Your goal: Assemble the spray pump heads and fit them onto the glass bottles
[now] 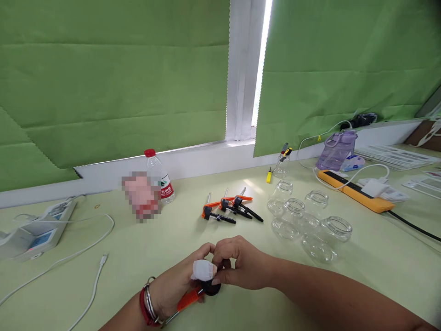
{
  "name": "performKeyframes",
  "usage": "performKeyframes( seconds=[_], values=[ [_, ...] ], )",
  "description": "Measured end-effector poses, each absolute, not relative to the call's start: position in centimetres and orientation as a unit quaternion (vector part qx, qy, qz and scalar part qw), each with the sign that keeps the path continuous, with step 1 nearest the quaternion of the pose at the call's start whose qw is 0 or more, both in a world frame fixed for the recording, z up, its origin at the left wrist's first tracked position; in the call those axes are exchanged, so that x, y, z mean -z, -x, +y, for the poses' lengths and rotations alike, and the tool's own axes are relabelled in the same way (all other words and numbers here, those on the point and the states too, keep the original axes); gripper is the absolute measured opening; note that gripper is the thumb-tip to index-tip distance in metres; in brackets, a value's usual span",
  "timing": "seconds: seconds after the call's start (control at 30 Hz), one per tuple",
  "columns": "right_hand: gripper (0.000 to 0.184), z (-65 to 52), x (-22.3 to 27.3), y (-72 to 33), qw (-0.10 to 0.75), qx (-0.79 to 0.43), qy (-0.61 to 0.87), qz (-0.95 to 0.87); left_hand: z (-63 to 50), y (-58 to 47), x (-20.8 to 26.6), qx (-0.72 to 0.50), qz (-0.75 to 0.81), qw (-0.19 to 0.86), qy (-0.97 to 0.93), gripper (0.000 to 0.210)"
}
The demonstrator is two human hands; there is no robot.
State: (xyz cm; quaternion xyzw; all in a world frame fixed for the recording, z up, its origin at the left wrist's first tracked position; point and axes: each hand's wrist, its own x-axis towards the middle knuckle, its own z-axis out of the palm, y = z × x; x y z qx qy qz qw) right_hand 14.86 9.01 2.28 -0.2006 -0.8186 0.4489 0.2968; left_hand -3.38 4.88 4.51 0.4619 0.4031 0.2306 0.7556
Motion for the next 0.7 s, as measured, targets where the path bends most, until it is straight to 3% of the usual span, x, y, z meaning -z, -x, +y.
performKeyframes(
  seconds=[0.7],
  values=[
    [0.008,9.11,-2.13,-14.96,0.322,-0.442,0.188,-0.816,4.84,3.26,-4.71,-0.228,0.418,0.749,-0.46,0.038]
  ],
)
